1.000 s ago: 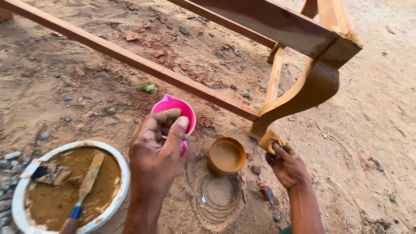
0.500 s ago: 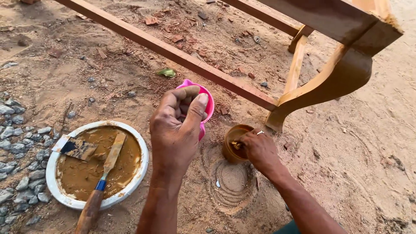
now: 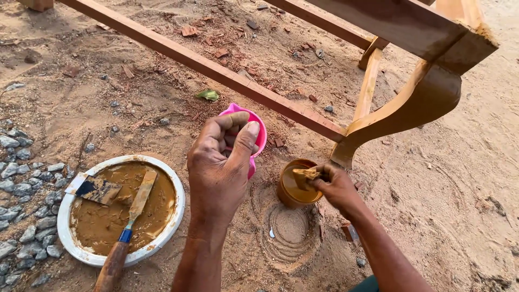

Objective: Applying a finish or stain to the leg of a wooden table frame using a cloth.

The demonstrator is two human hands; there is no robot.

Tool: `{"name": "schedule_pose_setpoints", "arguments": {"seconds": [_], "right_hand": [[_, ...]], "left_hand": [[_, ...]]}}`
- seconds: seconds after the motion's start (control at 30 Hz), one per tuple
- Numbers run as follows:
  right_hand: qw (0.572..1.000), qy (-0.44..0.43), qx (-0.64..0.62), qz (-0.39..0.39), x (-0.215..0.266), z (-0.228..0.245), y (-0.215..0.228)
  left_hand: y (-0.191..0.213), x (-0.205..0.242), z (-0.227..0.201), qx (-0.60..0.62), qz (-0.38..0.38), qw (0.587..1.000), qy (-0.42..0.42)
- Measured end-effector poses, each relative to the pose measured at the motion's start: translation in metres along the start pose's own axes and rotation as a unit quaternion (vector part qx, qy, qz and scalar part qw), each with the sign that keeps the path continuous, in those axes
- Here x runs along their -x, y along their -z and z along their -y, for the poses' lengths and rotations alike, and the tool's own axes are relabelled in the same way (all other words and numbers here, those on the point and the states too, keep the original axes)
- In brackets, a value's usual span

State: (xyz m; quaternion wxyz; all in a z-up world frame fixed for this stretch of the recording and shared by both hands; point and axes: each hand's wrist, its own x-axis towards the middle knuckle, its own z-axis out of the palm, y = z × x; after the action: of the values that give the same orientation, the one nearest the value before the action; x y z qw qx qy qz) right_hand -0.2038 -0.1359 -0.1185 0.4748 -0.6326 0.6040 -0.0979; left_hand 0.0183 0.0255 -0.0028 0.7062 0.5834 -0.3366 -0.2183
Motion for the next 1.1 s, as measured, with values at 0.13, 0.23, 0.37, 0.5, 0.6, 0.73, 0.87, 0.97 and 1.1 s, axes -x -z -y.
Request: {"name": "schedule_pose_setpoints", "arguments": {"seconds": [0.13, 0.23, 0.37, 0.5, 0.6, 0.73, 0.87, 0.97, 1.1], "right_hand": [[0.995, 0.063, 0.071, -0.016, -0.013, -0.024, -0.016], [0.990, 0.096, 0.107, -0.005, -0.006, -0.025, -0.019], [0.993, 0.066, 0.094, 0.014, 0.007, -0.015, -0.023], [0.998, 0.051, 0.015, 0.027, 0.010, -0.012, -0.007], [0.960, -0.006, -0.280, -0.006, 0.008, -0.019, 0.011], [0.825, -0.066, -0.552, -0.099, -0.021, -0.061, 0.030], [0.707, -0.096, -0.678, -0.177, -0.099, -0.141, 0.033], [0.678, -0.121, -0.697, -0.200, -0.122, -0.153, 0.029], [0.673, -0.162, -0.684, -0.232, -0.143, -0.148, 0.027]], "left_hand": [[-0.001, 0.001, -0.012, 0.020, 0.018, 0.997, 0.074], [-0.005, -0.001, -0.014, 0.017, 0.001, 0.996, 0.090], [-0.006, -0.001, -0.010, -0.011, 0.004, 0.998, 0.061], [-0.010, -0.003, -0.010, -0.012, 0.003, 0.997, 0.072], [-0.014, -0.003, -0.005, 0.010, -0.005, 0.997, 0.073], [-0.020, -0.002, 0.001, 0.013, 0.004, 0.998, 0.068], [-0.028, -0.003, 0.009, 0.035, 0.015, 0.997, 0.072], [-0.033, -0.005, 0.010, 0.008, 0.014, 0.996, 0.088], [-0.034, -0.006, 0.014, -0.020, 0.011, 0.995, 0.095]]}}
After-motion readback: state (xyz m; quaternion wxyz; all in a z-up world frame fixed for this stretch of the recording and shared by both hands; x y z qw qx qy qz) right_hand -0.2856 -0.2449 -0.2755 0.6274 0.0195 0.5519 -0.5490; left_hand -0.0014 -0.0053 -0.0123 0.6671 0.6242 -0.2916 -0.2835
